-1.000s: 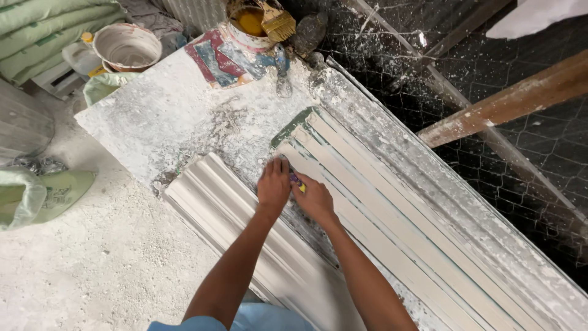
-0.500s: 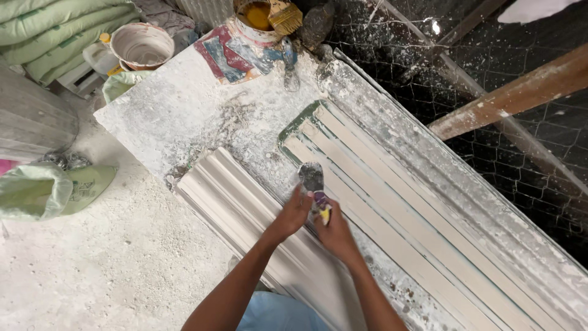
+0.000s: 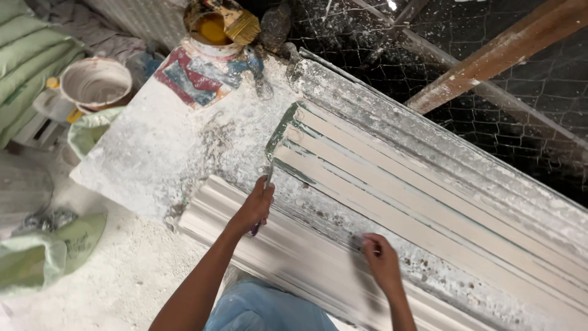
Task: The person washes hands at a tap, dries them with a cloth, then uses a scraper to remove residue from stacked white decorative moldings. The person works along the length of the moldings, scraping off dried material and debris.
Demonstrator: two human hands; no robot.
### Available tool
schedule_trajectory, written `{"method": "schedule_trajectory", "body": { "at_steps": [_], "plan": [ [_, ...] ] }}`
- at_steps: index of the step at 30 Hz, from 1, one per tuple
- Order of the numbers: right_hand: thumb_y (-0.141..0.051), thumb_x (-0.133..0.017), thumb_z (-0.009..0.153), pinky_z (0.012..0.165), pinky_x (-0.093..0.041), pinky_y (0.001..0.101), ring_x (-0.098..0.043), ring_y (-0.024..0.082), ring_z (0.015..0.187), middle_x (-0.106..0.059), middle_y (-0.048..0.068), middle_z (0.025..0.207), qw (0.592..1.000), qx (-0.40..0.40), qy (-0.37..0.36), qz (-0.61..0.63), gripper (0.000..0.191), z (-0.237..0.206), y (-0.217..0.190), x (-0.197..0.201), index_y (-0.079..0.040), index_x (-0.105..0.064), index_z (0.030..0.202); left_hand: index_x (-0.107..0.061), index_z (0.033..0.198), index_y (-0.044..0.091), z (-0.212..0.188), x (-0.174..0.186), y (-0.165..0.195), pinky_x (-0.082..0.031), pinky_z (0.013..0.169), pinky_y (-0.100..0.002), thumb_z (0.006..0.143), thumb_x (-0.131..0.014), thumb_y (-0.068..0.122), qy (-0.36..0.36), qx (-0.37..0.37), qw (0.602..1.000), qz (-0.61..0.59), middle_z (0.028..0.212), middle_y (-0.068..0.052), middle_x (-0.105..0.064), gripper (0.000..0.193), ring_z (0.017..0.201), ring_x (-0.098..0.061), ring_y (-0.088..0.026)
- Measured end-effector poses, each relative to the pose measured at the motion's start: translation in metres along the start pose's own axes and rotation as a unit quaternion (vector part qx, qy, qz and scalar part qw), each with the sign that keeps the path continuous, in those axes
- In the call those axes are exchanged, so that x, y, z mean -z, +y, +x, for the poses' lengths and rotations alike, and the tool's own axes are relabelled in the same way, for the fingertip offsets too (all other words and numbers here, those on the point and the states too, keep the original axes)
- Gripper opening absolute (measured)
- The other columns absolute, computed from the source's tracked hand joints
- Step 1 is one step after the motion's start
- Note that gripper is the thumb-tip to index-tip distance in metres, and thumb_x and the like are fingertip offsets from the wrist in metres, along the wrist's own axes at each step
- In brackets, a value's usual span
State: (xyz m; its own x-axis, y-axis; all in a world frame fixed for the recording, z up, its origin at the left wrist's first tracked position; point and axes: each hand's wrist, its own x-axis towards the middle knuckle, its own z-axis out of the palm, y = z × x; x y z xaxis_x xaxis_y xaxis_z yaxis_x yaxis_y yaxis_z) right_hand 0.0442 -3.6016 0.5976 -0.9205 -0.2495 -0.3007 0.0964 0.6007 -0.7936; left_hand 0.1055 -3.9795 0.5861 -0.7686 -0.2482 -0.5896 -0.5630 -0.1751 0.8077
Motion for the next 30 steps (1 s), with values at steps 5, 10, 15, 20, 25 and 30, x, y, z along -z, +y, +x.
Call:
{"method": "schedule_trajectory", "body": {
  "at_steps": [5,10,15,20,25,30],
  "plan": [
    [-0.016,-0.065,0.097,0.081,-0.056,0.0287,-0.070,0.014,0.086,-0.076,0.006,0.092,0.996,-0.032,0.056,0.056,0.027,-0.025,0.009,-0.003,-0.004,-0.069,0.121,-0.050,0.142,0.007,0.010,0.031,0.017,-0.053,0.050,-0.033,0.107,-0.042,0.044,-0.081,-0.062,0.981,0.163,0.082,-0.014,-0.062,0.052,0.051,-0.060,-0.015],
    [-0.015,-0.060,0.100,0.082,-0.056,0.0291,-0.071,0.015,0.086,-0.074,0.006,0.094,0.988,-0.062,0.089,0.114,0.031,-0.060,-0.012,-0.026,-0.003,-0.066,0.128,-0.053,0.144,0.011,0.031,0.040,0.033,-0.054,0.064,-0.038,0.108,-0.045,0.035,-0.114,-0.160,0.925,0.326,0.086,-0.016,-0.070,0.044,0.070,-0.068,-0.025],
    [-0.017,-0.054,0.103,0.092,-0.057,0.0286,-0.070,0.014,0.102,-0.074,0.007,0.107,0.969,-0.030,0.184,0.160,0.037,-0.105,0.000,-0.035,-0.002,-0.060,0.135,-0.046,0.153,0.028,0.039,0.014,0.041,-0.060,0.070,-0.043,0.098,-0.052,0.016,-0.120,-0.278,0.750,0.588,0.133,-0.019,-0.056,0.056,0.097,-0.068,-0.031],
    [-0.020,-0.062,0.102,0.096,-0.054,0.0300,-0.072,0.018,0.108,-0.078,0.013,0.112,0.945,-0.140,0.249,0.156,0.035,-0.132,0.020,-0.037,-0.001,-0.066,0.131,-0.044,0.151,0.029,0.049,0.003,0.059,-0.064,0.066,-0.041,0.092,-0.057,0.007,-0.145,-0.327,0.576,0.735,0.165,-0.014,-0.026,0.064,0.095,-0.069,-0.031],
    [-0.028,-0.064,0.102,0.095,-0.053,0.0330,-0.069,0.018,0.112,-0.075,0.010,0.120,0.930,-0.163,0.296,0.141,0.036,-0.151,0.026,-0.039,-0.003,-0.069,0.127,-0.039,0.153,0.032,0.071,0.025,0.084,-0.065,0.068,-0.041,0.091,-0.056,0.000,-0.243,-0.316,0.506,0.765,0.169,-0.010,-0.018,0.072,0.082,-0.074,-0.029],
    [-0.032,-0.064,0.099,0.097,-0.054,0.0334,-0.065,0.020,0.119,-0.068,0.010,0.132,0.962,-0.097,0.240,0.083,0.042,-0.112,0.042,-0.034,-0.007,-0.065,0.132,-0.050,0.147,0.028,0.083,-0.011,0.081,-0.067,0.068,-0.038,0.096,-0.055,-0.002,-0.284,-0.354,0.475,0.754,0.164,-0.006,-0.035,0.059,0.085,-0.074,-0.028]
  ]
}}
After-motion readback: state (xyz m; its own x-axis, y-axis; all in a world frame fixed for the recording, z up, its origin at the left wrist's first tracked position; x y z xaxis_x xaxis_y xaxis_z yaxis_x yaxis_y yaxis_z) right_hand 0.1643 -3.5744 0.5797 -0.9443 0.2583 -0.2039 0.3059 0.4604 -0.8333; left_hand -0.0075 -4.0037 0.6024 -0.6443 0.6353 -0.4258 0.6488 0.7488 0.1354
